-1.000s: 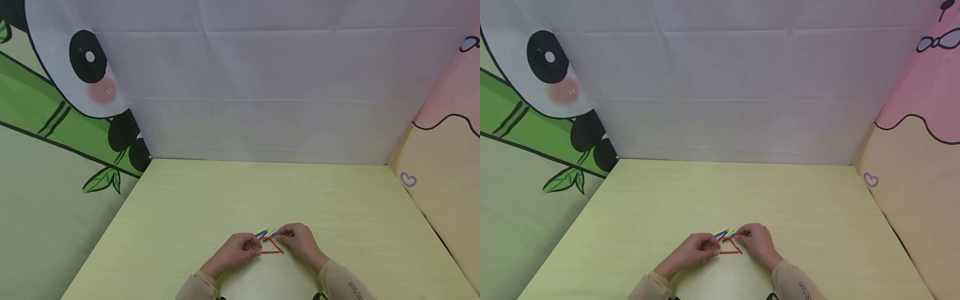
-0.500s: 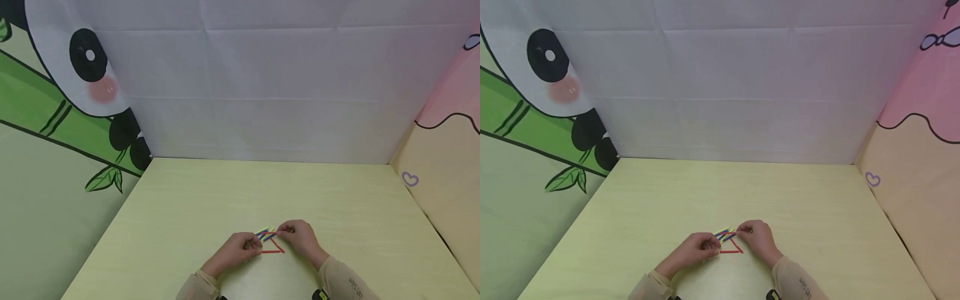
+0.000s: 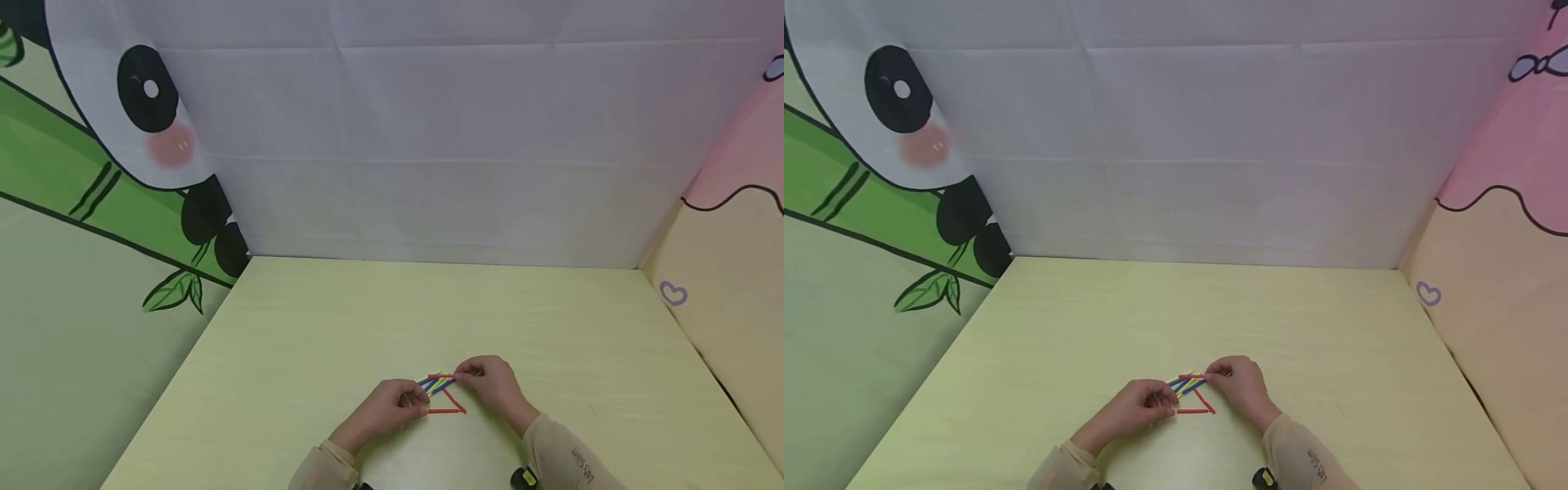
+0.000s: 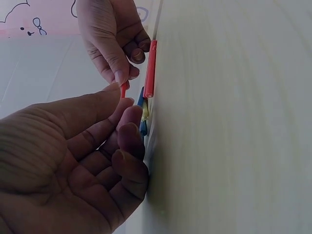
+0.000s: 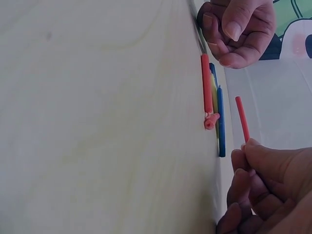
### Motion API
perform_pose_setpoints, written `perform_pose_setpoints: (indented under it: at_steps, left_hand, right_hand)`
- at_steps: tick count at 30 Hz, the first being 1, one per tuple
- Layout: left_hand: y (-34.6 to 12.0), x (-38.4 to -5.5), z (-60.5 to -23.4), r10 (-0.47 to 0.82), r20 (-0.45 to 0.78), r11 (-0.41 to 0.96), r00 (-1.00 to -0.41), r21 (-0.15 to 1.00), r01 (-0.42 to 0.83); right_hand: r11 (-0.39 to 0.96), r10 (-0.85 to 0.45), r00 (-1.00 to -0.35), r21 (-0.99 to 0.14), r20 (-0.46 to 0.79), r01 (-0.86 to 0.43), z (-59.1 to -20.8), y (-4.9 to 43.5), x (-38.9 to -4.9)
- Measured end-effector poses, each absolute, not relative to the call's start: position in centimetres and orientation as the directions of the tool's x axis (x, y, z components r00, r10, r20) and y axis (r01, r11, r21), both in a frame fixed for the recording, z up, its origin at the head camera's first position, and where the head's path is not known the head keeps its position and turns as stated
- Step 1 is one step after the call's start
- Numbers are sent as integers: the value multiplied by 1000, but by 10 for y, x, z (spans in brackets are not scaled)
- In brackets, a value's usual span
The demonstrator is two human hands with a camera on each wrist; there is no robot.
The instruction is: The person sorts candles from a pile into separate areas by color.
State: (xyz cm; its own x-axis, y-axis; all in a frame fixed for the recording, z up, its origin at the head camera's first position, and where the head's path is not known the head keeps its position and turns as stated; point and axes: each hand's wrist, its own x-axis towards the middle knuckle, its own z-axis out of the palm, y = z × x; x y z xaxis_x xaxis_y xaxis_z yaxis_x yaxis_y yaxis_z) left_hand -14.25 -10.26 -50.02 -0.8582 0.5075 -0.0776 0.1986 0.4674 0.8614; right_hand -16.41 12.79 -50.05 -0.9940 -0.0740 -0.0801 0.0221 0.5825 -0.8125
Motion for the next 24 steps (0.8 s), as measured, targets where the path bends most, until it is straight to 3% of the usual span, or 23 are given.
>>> perform_pose_setpoints:
  at_steps: [24]
  left_hand:
    - [-98,-148,-509,512,-75,500,-856,836,225]
  right_hand:
    - [579,-74,-994,-815,-82,24,-503,134,-174]
